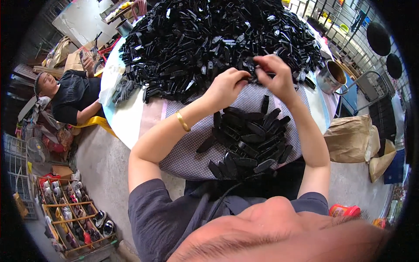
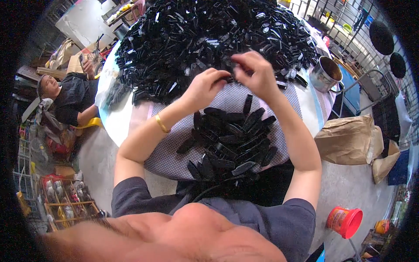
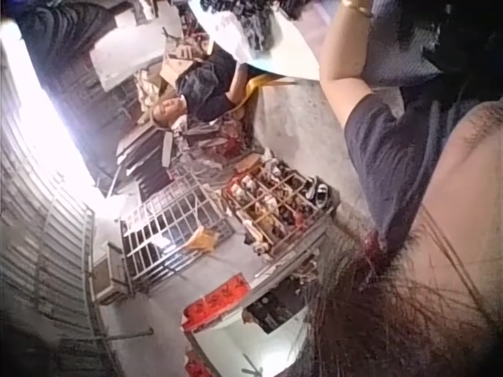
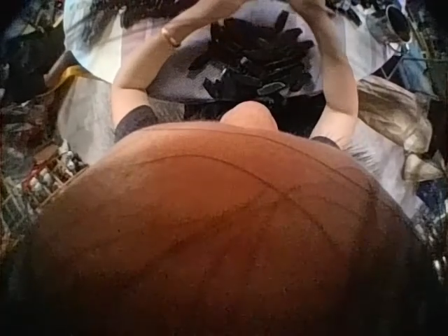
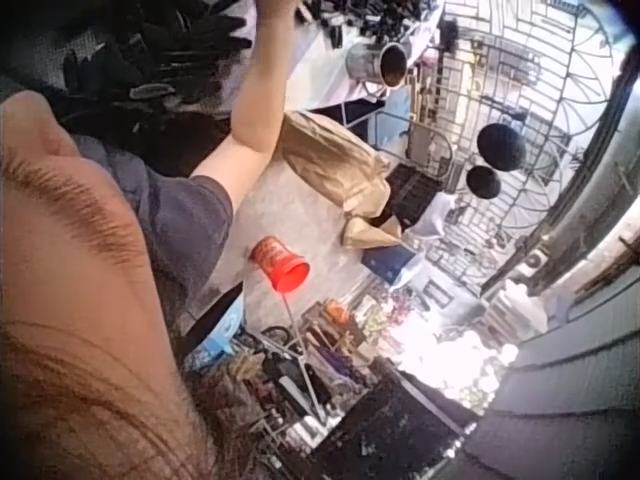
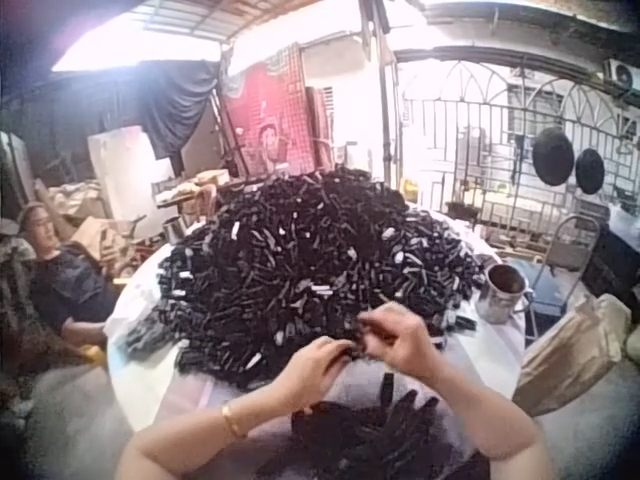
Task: Inspecting and sorting small black plastic mechanical components on a table in a workspace.
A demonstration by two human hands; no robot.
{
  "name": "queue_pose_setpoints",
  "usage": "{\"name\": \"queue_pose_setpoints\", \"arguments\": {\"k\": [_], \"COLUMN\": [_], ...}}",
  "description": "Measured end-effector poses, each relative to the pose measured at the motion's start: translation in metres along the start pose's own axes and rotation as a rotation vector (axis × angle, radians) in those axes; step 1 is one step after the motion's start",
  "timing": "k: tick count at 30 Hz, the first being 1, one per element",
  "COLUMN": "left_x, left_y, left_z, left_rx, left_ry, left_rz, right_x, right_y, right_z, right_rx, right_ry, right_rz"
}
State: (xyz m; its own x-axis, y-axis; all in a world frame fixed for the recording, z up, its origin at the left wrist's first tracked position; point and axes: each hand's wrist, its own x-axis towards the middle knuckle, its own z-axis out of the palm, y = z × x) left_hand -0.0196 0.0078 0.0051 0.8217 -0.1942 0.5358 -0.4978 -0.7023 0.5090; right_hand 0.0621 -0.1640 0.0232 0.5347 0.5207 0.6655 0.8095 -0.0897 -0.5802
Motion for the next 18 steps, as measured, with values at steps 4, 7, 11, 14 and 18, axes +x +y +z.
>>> {"name": "queue_pose_setpoints", "arguments": {"k": [4, 7, 11, 14, 18], "left_x": [-0.004, -0.006, -0.007, -0.006, -0.009], "left_y": [-0.004, -0.014, -0.015, -0.009, -0.011], "left_z": [-0.016, -0.019, -0.021, -0.021, -0.018], "left_rx": [-0.43, -1.046, -1.32, -1.199, -0.982], "left_ry": [-0.071, 0.025, 0.066, 0.104, 0.129], "left_rz": [-0.383, -0.654, -0.596, -0.588, -0.511], "right_x": [-0.009, -0.013, -0.016, -0.017, -0.017], "right_y": [-0.02, -0.011, -0.009, -0.011, -0.014], "right_z": [0.016, 0.02, 0.023, 0.025, 0.025], "right_rx": [-0.004, 0.004, 0.043, 0.054, 0.069], "right_ry": [-0.145, -0.139, -0.105, -0.068, -0.079], "right_rz": [-0.078, -0.047, 0.028, 0.02, 0.051]}}
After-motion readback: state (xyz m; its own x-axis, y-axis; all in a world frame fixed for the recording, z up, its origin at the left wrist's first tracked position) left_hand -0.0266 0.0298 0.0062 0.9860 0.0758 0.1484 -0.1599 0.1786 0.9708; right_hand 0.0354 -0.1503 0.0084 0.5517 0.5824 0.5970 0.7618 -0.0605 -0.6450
